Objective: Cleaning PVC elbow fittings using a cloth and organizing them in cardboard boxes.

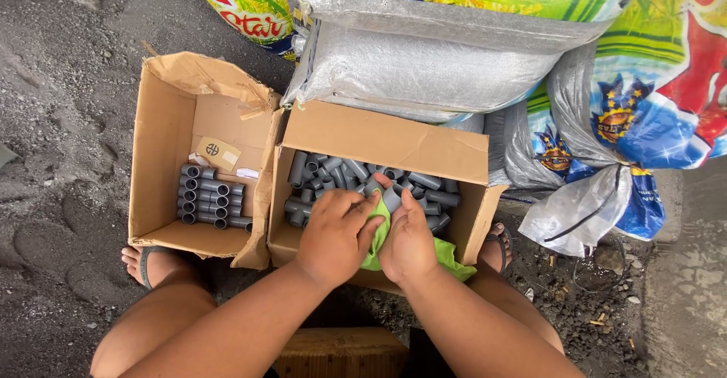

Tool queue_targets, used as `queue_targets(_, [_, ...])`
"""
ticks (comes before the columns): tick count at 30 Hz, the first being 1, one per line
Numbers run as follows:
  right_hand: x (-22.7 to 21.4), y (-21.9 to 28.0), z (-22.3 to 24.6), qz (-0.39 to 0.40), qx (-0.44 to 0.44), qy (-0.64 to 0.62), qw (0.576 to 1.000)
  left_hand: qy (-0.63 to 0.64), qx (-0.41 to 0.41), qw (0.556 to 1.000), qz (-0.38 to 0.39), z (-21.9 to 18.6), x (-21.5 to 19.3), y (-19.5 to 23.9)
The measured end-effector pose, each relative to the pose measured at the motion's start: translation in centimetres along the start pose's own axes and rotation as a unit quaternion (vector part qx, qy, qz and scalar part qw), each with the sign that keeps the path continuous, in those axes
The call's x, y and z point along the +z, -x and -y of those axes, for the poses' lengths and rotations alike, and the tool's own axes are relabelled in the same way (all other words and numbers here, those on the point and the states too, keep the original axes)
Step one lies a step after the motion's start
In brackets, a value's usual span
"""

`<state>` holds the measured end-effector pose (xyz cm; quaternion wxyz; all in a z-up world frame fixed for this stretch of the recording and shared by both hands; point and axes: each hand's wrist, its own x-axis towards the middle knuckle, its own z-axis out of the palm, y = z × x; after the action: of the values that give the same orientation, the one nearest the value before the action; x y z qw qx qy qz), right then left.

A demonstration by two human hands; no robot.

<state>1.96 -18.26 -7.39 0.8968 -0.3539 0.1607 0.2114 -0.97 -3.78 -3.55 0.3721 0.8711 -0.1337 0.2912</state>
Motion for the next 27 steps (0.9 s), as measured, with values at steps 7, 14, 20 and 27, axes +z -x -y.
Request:
queue_targets(7, [1.2,1.5,-0.4,0.001,-0.022,0.012,1.0,0.035,0.01,0.999,-0.026,-0.6,0.2,0.3])
queue_targets(14, [0.5,2.4,0.3,0.004,-0.033,-0.005,0.999,0.015,0.024,0.997,-0.077,-0.6,0.8,0.6])
queue_targets(20, [-0.2,2.8,-0.2,0.025,-0.035,-0.028,0.999,0.016,0.043,0.998,-0.045,-2.4,0.6,1.6])
queue_targets(27, [0.5,3.1,-0.1,0.058,-0.056,-0.034,0.996,-0.06,-0.01,0.995,-0.076,-0.9,-0.3,3.5])
